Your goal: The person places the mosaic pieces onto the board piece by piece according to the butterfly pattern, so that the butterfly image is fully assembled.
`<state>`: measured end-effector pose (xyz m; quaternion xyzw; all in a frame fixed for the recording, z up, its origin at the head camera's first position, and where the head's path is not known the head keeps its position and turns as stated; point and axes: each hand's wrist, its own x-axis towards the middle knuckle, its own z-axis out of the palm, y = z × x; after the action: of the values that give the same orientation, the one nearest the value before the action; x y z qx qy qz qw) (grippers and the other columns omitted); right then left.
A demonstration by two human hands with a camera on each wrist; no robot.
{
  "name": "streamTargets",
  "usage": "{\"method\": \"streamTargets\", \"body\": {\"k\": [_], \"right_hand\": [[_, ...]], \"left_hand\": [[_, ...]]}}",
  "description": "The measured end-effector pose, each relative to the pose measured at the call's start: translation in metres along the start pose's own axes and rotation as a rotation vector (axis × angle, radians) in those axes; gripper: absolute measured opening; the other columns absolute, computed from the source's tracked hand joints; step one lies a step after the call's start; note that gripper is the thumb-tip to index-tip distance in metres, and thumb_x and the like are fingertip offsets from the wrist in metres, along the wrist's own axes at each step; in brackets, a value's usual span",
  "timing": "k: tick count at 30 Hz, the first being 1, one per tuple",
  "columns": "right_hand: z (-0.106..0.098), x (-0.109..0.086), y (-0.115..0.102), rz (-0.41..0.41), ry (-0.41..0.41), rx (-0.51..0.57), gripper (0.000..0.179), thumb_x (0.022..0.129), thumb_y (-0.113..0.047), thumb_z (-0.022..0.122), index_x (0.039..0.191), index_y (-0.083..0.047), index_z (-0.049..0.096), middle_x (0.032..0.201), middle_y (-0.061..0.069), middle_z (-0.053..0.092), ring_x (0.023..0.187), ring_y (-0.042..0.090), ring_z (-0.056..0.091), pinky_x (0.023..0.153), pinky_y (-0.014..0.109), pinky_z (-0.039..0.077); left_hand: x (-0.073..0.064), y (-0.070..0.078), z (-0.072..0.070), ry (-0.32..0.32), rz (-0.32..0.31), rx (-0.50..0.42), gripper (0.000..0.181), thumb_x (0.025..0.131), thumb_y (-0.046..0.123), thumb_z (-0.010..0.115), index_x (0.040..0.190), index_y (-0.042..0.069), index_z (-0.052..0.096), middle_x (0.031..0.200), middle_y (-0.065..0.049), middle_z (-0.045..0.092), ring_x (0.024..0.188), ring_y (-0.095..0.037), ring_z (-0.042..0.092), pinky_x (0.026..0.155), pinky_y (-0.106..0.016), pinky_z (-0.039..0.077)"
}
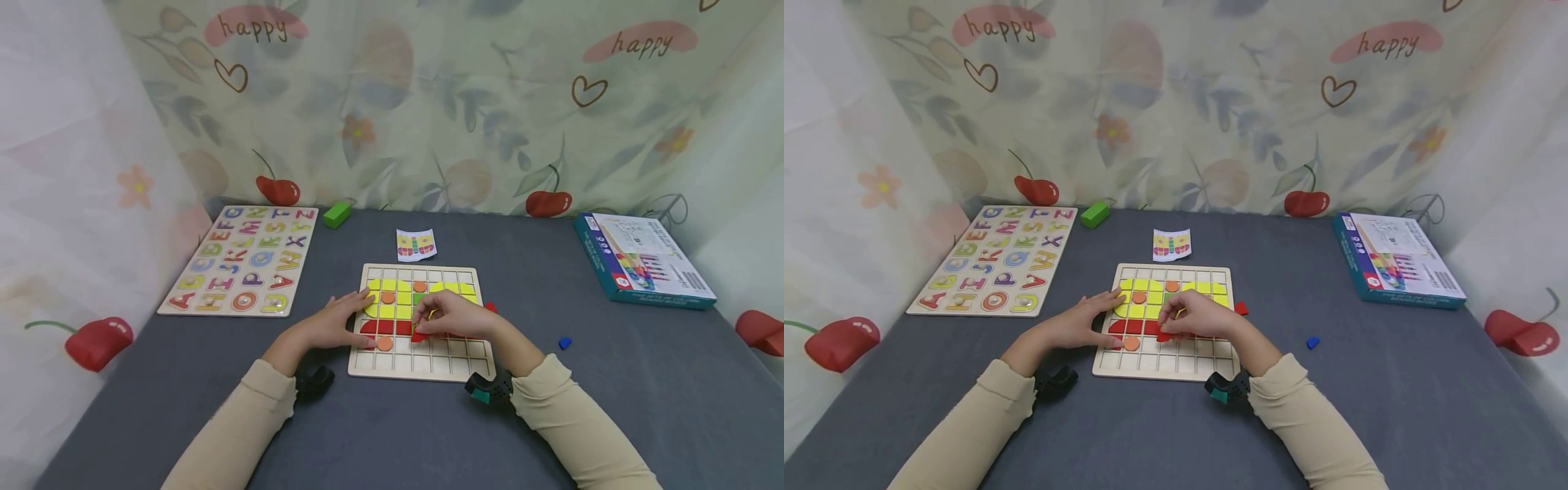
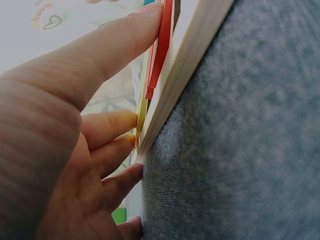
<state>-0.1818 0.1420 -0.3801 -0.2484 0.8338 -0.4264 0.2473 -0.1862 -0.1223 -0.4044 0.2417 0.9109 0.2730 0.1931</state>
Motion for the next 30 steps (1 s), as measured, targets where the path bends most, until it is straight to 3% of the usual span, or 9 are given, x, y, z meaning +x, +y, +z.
{"method": "streamTargets", "body": {"k": [10, 20, 30], "right_hand": [[0.019, 0.013, -0.002, 0.029, 0.031, 0.047, 0.011, 0.085, -0.008, 0.065, 0.094, -0.001, 0.065, 0.080, 0.004, 0.065, 0.065, 0.012, 0.056, 0.061, 0.023, 0.049], [0.026, 0.013, -0.003, 0.046, 0.092, -0.076, 0.007, 0.081, -0.011, 0.071, 0.082, -0.004, 0.069, 0.072, 0.002, 0.065, 0.062, 0.010, 0.056, 0.061, 0.023, 0.049], [0.030, 0.015, -0.002, 0.013, 0.111, -0.137, 0.005, 0.081, -0.010, 0.072, 0.082, -0.005, 0.070, 0.073, 0.003, 0.066, 0.061, 0.010, 0.055, 0.059, 0.022, 0.048]], "left_hand": [[0.001, 0.001, 0.000, -0.003, -0.001, 0.007, 0.089, 0.078, 0.047, 0.071, 0.148, 0.015, 0.028, 0.158, -0.003, 0.014, 0.146, -0.026, 0.008, 0.116, -0.053, -0.001], [0.002, -0.001, 0.002, 0.006, 0.002, 0.009, 0.089, 0.078, 0.048, 0.071, 0.148, 0.014, 0.028, 0.157, -0.005, 0.015, 0.146, -0.027, 0.009, 0.116, -0.054, 0.000], [0.000, -0.001, 0.001, 0.011, 0.008, 0.004, 0.088, 0.078, 0.048, 0.070, 0.147, 0.013, 0.029, 0.157, -0.006, 0.015, 0.146, -0.028, 0.009, 0.115, -0.055, 0.000]]}}
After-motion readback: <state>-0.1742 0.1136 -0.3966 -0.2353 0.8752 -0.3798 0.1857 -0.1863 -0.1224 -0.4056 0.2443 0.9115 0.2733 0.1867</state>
